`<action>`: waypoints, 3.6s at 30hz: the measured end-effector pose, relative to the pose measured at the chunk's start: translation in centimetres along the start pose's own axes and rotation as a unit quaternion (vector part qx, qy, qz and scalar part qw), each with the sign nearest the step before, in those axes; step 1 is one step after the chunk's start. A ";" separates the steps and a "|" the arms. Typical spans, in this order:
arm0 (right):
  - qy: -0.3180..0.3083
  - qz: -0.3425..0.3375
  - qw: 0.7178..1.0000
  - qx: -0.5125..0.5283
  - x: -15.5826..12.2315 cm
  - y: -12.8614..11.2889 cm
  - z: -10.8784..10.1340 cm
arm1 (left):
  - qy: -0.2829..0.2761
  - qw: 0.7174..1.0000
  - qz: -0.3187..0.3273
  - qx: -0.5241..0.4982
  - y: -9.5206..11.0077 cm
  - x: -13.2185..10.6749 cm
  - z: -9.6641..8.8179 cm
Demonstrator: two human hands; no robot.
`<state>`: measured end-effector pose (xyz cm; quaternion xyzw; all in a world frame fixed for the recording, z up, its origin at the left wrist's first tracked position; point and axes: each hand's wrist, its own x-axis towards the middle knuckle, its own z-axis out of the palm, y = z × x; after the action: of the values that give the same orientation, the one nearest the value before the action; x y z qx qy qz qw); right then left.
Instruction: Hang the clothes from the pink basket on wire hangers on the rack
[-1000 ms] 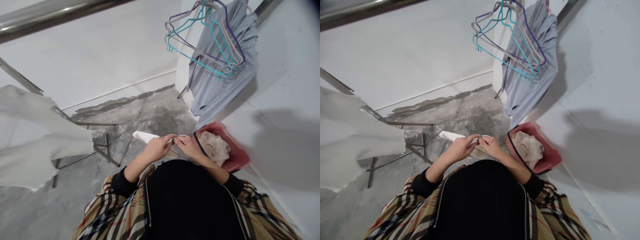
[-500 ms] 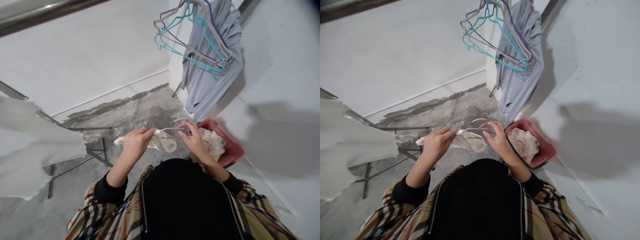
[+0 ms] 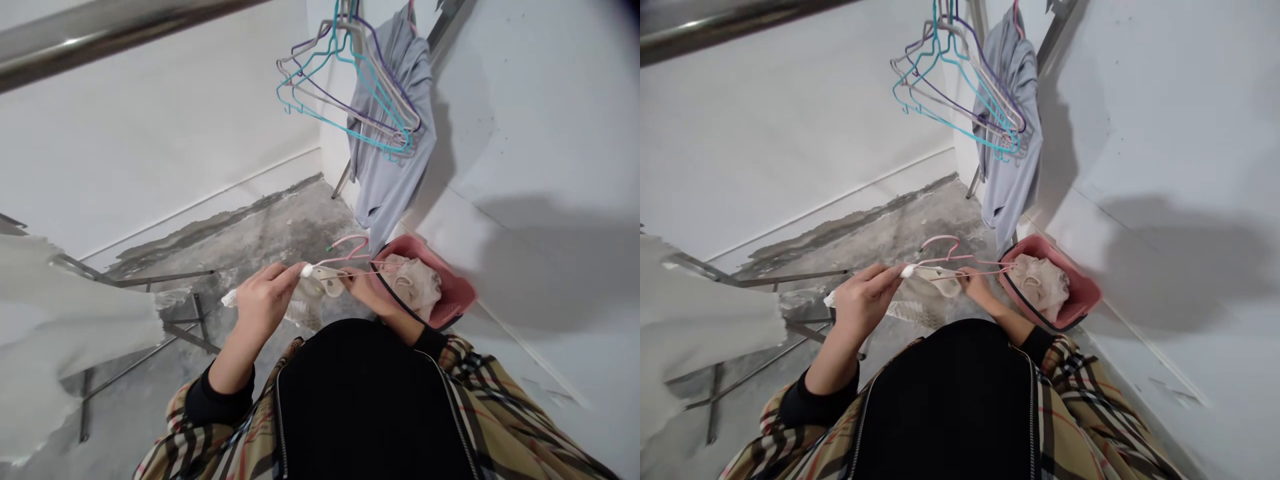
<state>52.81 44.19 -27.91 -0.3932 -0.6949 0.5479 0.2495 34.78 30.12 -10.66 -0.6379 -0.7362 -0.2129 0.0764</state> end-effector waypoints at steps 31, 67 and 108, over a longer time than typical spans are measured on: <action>-0.009 -0.116 0.989 -0.086 -1.6 -6.6 -10.2 | 0.022 0.989 -0.079 -0.126 -7.9 -5.6 4.9; -0.083 -0.159 0.930 -0.321 -4.0 -8.0 -15.0 | 0.114 0.908 -0.263 -0.305 -11.6 -5.0 3.4; -0.116 -0.230 0.964 -0.062 -3.7 -7.7 1.1 | 0.188 0.717 -0.326 -0.586 1.2 -3.4 8.4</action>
<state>51.98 39.82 -20.47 -0.1712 -0.8236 0.4735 0.2610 37.90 30.63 -19.28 -0.2220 -0.5969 -0.7292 -0.2504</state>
